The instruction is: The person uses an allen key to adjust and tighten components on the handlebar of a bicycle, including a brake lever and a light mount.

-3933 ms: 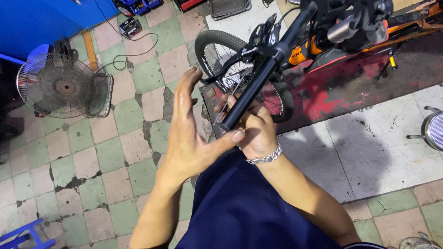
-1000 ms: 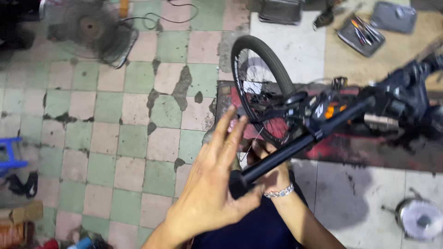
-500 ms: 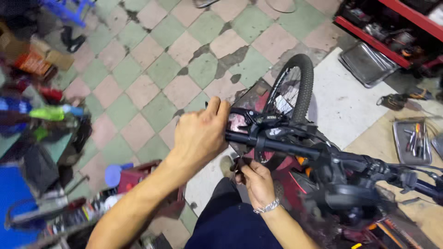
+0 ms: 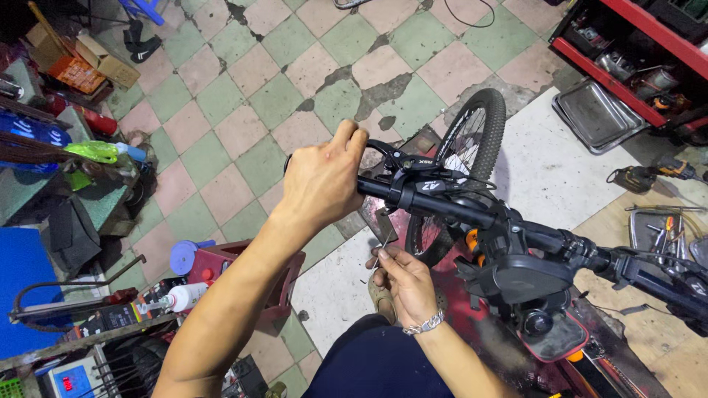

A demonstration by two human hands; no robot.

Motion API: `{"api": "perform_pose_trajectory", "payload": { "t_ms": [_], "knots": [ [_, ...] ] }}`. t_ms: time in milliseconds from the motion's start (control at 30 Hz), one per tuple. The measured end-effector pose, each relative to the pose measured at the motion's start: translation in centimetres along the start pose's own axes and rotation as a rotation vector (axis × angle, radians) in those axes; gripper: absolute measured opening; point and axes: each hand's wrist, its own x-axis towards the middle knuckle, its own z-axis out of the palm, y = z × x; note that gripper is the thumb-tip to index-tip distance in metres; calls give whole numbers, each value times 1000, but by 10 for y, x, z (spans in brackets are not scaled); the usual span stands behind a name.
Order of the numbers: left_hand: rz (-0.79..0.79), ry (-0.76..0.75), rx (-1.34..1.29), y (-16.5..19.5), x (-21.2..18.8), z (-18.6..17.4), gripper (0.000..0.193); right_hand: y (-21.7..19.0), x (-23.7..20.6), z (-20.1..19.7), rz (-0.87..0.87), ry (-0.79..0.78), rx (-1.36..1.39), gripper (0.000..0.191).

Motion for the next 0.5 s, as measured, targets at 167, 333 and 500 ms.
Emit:
{"api": "perform_pose_trajectory", "payload": {
  "t_ms": [167,333,500],
  "knots": [
    [5,27,24,0,-4,-1,32,1,-4,0,-2,16,-26,20],
    [78,122,-21,-1,-7,-1,54,4,-2,3,-3,30,-29,20],
    [21,46,17,0,-5,-1,50,6,-3,6,-2,18,-7,18]
  ]
}}
